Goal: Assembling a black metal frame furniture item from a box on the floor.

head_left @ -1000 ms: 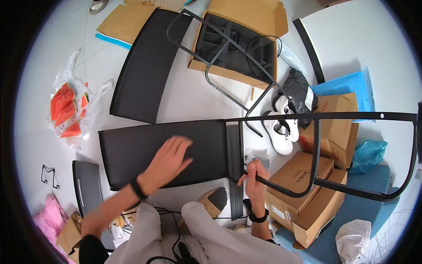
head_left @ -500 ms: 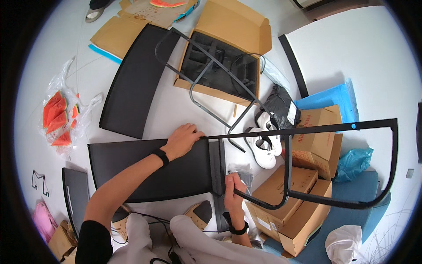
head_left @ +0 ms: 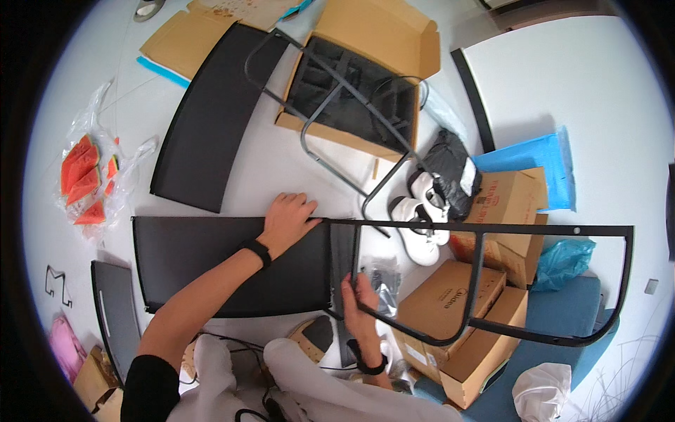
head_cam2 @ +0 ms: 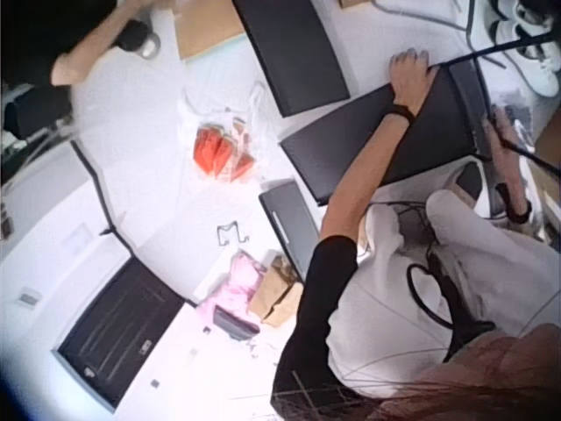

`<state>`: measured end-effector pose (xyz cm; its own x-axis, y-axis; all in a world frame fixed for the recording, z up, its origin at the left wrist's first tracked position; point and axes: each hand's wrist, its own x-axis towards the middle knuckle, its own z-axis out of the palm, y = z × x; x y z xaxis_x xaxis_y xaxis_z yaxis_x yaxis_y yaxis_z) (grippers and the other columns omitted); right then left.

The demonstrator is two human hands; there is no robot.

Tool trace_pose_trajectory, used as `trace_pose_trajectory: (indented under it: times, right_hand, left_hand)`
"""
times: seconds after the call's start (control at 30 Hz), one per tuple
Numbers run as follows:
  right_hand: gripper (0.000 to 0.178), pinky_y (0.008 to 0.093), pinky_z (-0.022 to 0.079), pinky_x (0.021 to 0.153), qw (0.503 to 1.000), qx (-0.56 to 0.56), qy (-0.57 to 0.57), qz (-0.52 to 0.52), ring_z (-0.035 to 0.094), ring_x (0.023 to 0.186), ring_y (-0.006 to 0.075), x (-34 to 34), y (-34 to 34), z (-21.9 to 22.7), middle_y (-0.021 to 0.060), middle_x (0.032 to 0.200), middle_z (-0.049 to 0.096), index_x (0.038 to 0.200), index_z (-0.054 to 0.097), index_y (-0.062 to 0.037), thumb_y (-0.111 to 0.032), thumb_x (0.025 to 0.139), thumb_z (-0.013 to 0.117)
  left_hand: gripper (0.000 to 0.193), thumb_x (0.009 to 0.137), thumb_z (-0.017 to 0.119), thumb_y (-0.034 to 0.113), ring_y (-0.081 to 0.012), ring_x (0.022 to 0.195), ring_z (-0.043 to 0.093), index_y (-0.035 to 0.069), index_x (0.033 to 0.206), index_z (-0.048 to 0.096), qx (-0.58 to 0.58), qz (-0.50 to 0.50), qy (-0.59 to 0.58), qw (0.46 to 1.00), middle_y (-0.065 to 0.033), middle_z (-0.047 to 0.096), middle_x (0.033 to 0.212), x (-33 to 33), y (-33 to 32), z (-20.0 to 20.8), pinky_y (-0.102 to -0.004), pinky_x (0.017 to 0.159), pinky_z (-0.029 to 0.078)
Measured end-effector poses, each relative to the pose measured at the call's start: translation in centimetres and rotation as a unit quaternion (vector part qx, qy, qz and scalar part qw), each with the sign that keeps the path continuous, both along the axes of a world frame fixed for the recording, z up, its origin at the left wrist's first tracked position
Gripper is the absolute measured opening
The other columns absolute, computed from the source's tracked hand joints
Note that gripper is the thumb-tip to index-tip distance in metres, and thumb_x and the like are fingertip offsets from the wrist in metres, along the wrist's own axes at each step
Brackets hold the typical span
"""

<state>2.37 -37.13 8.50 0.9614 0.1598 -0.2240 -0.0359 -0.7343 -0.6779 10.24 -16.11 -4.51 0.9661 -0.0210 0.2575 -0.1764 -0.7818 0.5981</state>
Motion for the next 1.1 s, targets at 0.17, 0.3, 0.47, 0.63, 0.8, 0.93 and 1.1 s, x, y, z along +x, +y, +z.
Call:
trace_pose_trajectory:
  times: [0.17, 0.3, 0.47, 0.63, 0.8, 0.93, 1.1]
  right_hand:
    - [0.01, 0.0291, 0.037, 0.053, 0.999, 0.045, -0.001, -0.009, 0.045, 0.056, 0.0118, 0.4, 0.3, -0.1, 0.004, 0.064, 0.051, 0.095, 0.058, -0.0021, -0.012, 0.099, 0.059]
    - [0.01, 0.0293, 0.037, 0.052, 1.0, 0.019, 0.017, -0.017, 0.045, 0.056, 0.0123, 0.1, 0.8, 0.1, 0.0049, 0.064, 0.051, 0.095, 0.058, -0.0019, -0.011, 0.099, 0.058]
    - [0.01, 0.0299, 0.037, 0.053, 0.999, 0.039, 0.031, -0.01, 0.049, 0.057, 0.0124, 0.1, 0.9, 0.5, 0.0074, 0.065, 0.053, 0.098, 0.057, -0.0021, -0.011, 0.099, 0.057]
    - [0.011, 0.0331, 0.04, 0.056, 0.998, 0.05, 0.027, -0.003, 0.054, 0.06, 0.0185, -0.5, 0.8, 0.5, 0.0106, 0.07, 0.056, 0.099, 0.056, -0.0024, -0.014, 0.1, 0.055]
    - [0.013, 0.0387, 0.045, 0.061, 0.999, 0.03, 0.031, 0.008, 0.059, 0.065, 0.03, -0.8, 1.4, -0.2, 0.0143, 0.075, 0.061, 0.1, 0.057, -0.0026, -0.015, 0.1, 0.053]
    - [0.012, 0.0377, 0.047, 0.069, 0.995, -0.035, -0.064, 0.074, 0.061, 0.078, 0.0291, -1.8, 0.8, -2.0, 0.0172, 0.087, 0.062, 0.103, 0.058, -0.0041, -0.016, 0.1, 0.056]
    - [0.021, 0.0307, 0.045, 0.078, 0.993, 0.113, 0.003, -0.029, 0.055, 0.09, 0.0166, -2.1, -2.5, -3.4, 0.0054, 0.097, 0.058, 0.114, 0.056, 0.0012, -0.017, 0.105, 0.054]
  left_hand:
    - [0.03, 0.076, 0.082, 0.028, -0.0278, 0.082, 0.062, 0.009, 0.092, 0.063, -0.017, 0.023, -0.009, 1.0, -0.0067, 0.06, 0.084, 0.3, -0.1, -0.1, -0.0405, 0.075, 0.05]
    - [0.031, 0.077, 0.081, 0.027, -0.0276, 0.085, 0.062, 0.009, 0.096, 0.063, -0.007, 0.021, 0.008, 1.0, -0.007, 0.06, 0.086, 0.0, -0.2, -0.2, -0.0402, 0.077, 0.05]
    - [0.033, 0.081, 0.078, 0.027, -0.0289, 0.096, 0.059, 0.008, 0.103, 0.062, 0.049, -0.025, 0.024, 0.998, -0.0105, 0.058, 0.095, -0.5, 0.2, -0.1, -0.0403, 0.081, 0.05]
    - [0.037, 0.081, 0.077, 0.03, -0.0291, 0.1, 0.057, 0.007, 0.105, 0.061, 0.03, -0.075, 0.014, 0.997, -0.0116, 0.057, 0.098, -0.7, -1.3, 1.0, -0.04, 0.083, 0.051]
    - [0.032, 0.088, 0.071, 0.034, -0.0288, 0.102, 0.062, 0.009, 0.105, 0.064, 0.045, -0.105, 0.055, 0.992, -0.0111, 0.061, 0.098, 0.8, -2.0, -1.2, -0.0399, 0.083, 0.053]
    - [0.024, 0.092, 0.065, 0.034, -0.0305, 0.091, 0.063, 0.012, 0.1, 0.069, -0.006, -0.072, -0.027, 0.997, -0.0118, 0.061, 0.087, 0.0, -1.0, -1.6, -0.0433, 0.075, 0.053]
    - [0.011, 0.083, 0.06, 0.016, -0.03, 0.092, 0.062, 0.006, 0.087, 0.063, 0.042, -0.036, -0.082, 0.995, -0.0122, 0.062, 0.09, 1.1, -5.9, -3.0, -0.0415, 0.083, 0.051]
